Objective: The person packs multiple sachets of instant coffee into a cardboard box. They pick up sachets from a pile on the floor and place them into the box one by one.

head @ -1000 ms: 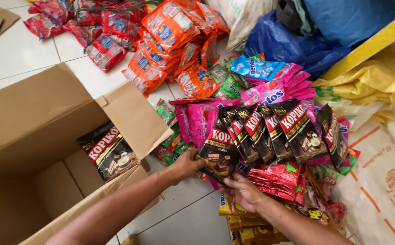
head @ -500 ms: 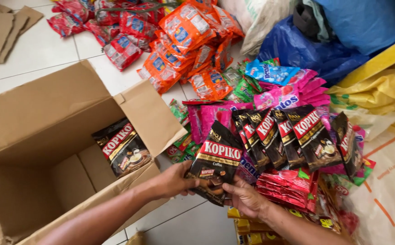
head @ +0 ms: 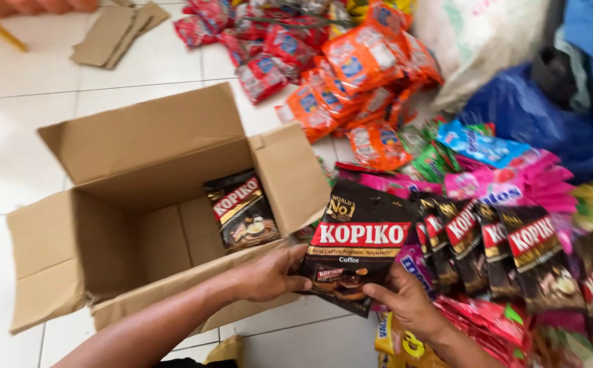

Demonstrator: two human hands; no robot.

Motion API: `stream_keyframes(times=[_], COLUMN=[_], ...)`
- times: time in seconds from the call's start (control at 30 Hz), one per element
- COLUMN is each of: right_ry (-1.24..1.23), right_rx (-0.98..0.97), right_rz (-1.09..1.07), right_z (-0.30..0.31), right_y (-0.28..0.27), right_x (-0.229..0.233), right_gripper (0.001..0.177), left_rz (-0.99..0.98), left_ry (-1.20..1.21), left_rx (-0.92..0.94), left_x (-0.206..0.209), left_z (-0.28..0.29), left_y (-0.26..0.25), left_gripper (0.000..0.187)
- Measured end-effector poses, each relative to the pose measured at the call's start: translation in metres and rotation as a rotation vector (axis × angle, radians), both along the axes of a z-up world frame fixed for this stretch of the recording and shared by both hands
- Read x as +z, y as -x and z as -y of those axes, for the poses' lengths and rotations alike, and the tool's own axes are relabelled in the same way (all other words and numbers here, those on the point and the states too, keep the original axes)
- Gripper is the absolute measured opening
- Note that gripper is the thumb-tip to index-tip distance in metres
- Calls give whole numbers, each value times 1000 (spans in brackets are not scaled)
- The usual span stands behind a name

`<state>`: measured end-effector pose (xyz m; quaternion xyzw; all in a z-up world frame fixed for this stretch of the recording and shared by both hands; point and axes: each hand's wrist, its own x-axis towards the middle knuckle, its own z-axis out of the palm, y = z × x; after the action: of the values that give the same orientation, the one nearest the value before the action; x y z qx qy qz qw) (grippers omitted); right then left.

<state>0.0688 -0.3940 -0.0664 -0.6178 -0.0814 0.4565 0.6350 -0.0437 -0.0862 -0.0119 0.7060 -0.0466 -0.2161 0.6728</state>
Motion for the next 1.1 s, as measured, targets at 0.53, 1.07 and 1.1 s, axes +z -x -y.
stream_keyframes(times=[0.53, 1.07, 1.1], right_ry=[224, 794, 901], right_rx=[485, 582, 588], right_rz=[790, 1170, 1179], right_z=[-232, -313, -316], right_y=[-14, 5, 5], right_x=[92, -18, -25], right_gripper=[54, 38, 38], left_rz=[-30, -376, -504], left_ry=[-349, -707, -656], left_rx=[809, 519, 483], left_x=[18, -95, -94], left_z=[-111, -159, -158], left_y=[65, 34, 29], left_gripper=[52, 48, 45])
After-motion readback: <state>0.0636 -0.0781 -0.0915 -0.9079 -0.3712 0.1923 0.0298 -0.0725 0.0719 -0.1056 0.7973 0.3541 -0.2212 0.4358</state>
